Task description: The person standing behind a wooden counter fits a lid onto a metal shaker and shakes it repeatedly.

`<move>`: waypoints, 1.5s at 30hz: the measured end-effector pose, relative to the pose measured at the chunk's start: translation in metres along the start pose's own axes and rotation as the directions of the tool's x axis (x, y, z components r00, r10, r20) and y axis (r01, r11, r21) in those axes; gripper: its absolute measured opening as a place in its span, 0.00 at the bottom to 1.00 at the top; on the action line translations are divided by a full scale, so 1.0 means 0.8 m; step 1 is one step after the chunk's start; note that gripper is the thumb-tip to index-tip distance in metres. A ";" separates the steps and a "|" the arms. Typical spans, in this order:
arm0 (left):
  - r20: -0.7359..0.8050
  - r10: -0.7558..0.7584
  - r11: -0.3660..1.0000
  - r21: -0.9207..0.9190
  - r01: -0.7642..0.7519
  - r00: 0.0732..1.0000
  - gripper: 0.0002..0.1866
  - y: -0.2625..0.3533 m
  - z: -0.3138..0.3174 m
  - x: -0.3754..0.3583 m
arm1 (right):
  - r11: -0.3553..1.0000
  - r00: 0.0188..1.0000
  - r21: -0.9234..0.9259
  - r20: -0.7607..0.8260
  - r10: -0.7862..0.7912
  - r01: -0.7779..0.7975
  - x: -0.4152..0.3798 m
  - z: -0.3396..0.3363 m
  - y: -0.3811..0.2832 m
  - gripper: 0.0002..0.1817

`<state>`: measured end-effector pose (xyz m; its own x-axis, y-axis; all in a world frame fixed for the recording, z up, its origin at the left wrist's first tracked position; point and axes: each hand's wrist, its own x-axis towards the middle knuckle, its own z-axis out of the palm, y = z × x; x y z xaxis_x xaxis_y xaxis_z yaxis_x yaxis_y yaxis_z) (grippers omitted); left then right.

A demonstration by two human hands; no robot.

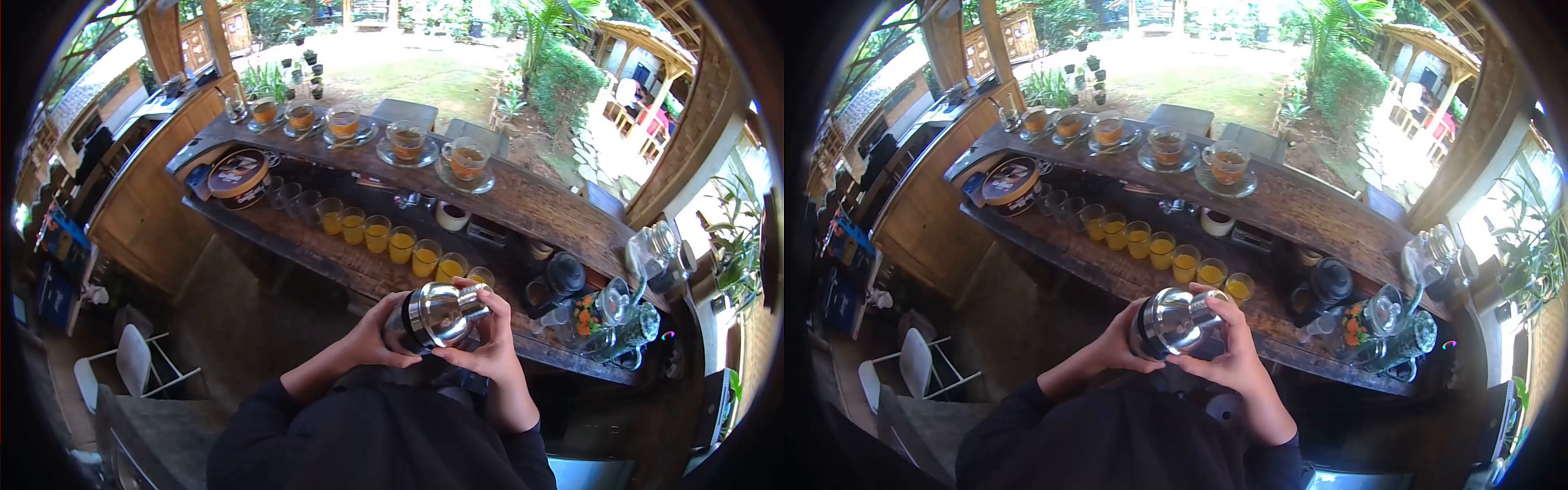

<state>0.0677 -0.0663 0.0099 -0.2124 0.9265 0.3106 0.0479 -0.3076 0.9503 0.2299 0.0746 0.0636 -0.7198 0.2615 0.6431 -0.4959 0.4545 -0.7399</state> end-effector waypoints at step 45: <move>-0.042 -0.013 1.000 0.016 0.013 0.999 0.49 0.079 -0.238 -0.068 | 0.999 0.954 -0.034 0.296 0.043 -0.035 0.193 0.213 0.030 0.53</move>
<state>-0.1034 -0.1770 0.0488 -0.2536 0.9205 0.2973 0.0609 -0.2915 0.9546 0.0239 -0.0192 0.1119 -0.8521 0.0173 0.5232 -0.4539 0.4734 -0.7549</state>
